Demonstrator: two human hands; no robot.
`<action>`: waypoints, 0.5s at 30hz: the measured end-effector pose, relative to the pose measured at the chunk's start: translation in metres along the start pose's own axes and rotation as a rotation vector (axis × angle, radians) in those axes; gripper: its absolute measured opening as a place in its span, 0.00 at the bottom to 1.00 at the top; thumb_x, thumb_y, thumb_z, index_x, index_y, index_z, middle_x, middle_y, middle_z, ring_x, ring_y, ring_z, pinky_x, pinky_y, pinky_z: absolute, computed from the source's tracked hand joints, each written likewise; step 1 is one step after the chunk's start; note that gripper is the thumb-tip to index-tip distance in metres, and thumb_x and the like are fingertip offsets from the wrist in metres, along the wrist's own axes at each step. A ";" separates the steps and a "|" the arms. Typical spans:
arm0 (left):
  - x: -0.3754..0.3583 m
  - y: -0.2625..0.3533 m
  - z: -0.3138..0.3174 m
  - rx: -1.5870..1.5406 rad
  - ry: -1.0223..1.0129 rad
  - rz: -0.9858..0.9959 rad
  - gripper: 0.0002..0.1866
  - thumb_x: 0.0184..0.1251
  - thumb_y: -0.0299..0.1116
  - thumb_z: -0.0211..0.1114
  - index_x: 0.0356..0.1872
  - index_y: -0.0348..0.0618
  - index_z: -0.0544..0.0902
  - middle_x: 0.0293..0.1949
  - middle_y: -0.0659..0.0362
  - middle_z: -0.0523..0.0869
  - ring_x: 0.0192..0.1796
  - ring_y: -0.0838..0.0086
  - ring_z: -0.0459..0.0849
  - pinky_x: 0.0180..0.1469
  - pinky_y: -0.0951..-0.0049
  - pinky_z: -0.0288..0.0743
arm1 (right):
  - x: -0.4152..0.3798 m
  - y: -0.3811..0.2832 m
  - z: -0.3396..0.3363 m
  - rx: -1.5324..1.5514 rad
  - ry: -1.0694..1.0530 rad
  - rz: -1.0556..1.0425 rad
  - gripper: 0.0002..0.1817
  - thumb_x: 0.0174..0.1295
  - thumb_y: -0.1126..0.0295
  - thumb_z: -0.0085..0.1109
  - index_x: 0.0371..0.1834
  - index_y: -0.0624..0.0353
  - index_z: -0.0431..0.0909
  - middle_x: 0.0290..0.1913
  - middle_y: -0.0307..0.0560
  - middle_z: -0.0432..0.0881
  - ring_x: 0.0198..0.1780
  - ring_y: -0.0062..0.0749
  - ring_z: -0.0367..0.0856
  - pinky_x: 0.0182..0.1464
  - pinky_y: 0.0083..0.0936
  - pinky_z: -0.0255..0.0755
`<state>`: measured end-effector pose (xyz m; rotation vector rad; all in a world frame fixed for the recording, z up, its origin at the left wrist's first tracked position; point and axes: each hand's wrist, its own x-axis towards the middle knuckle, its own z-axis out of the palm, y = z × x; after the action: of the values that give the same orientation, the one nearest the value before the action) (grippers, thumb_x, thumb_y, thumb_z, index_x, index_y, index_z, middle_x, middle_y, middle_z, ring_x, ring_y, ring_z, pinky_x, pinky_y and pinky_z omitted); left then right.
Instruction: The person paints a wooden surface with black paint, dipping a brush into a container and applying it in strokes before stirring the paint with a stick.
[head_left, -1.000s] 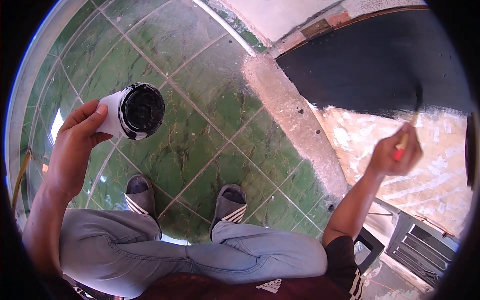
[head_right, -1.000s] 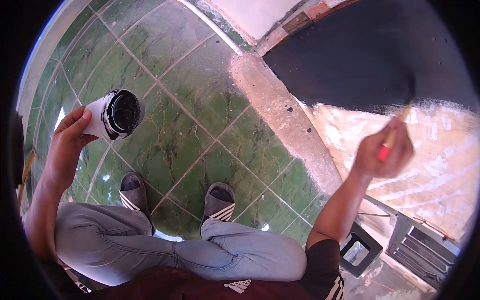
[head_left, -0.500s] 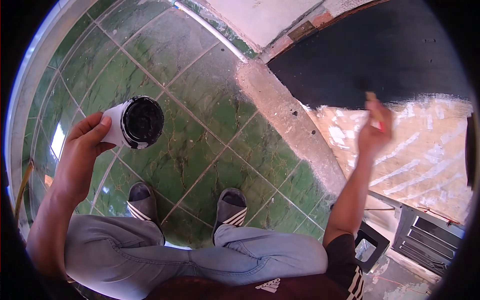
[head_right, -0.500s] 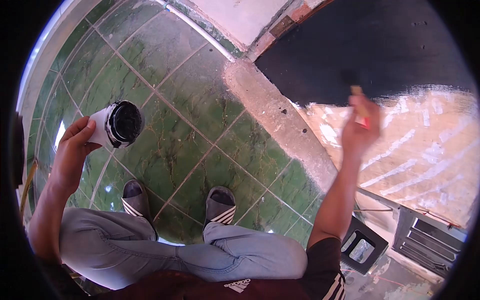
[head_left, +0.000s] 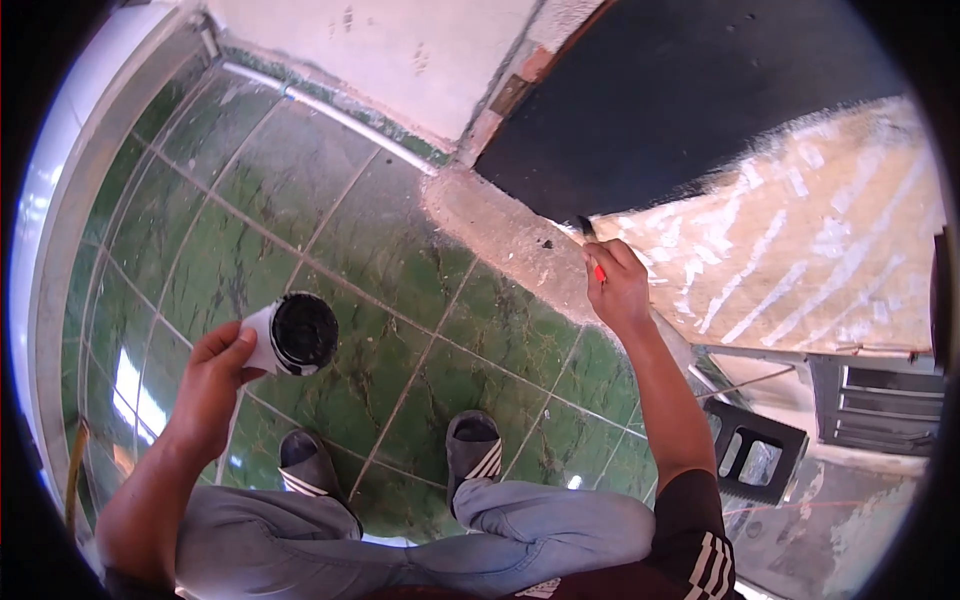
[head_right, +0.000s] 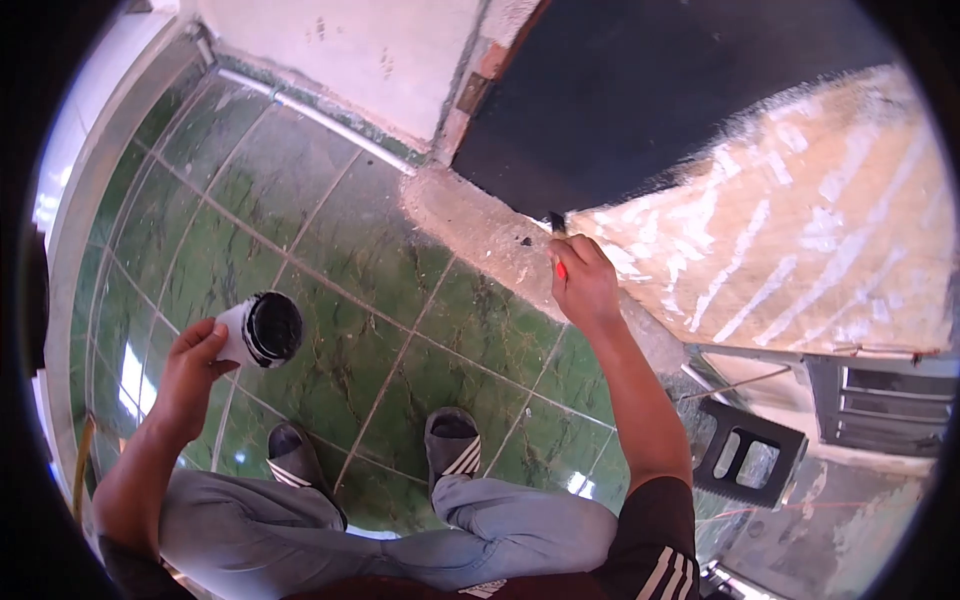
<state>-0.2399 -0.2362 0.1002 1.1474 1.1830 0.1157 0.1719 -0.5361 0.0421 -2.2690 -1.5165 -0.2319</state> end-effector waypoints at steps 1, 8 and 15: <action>0.004 0.001 0.003 0.002 -0.019 -0.014 0.23 0.77 0.42 0.63 0.62 0.34 0.77 0.53 0.54 0.84 0.54 0.69 0.83 0.59 0.65 0.76 | 0.005 0.000 -0.013 0.011 0.040 0.040 0.12 0.56 0.84 0.64 0.43 0.62 0.84 0.41 0.49 0.84 0.43 0.44 0.85 0.46 0.36 0.80; 0.035 0.007 0.024 -0.016 -0.167 -0.027 0.19 0.78 0.41 0.62 0.59 0.37 0.79 0.53 0.57 0.86 0.53 0.71 0.83 0.58 0.67 0.76 | 0.082 -0.019 -0.168 -0.296 0.567 -0.012 0.05 0.64 0.81 0.68 0.41 0.65 0.86 0.43 0.50 0.87 0.44 0.40 0.87 0.47 0.29 0.81; 0.033 0.016 0.027 -0.022 -0.203 0.034 0.19 0.79 0.40 0.60 0.61 0.37 0.79 0.52 0.58 0.86 0.53 0.72 0.83 0.58 0.68 0.75 | 0.048 0.002 -0.114 -0.481 0.504 -0.266 0.10 0.60 0.85 0.63 0.44 0.67 0.85 0.42 0.52 0.86 0.43 0.46 0.87 0.45 0.36 0.83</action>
<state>-0.1972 -0.2263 0.0885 1.1321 0.9813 0.0369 0.2026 -0.5432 0.1615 -2.0823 -1.5847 -1.2594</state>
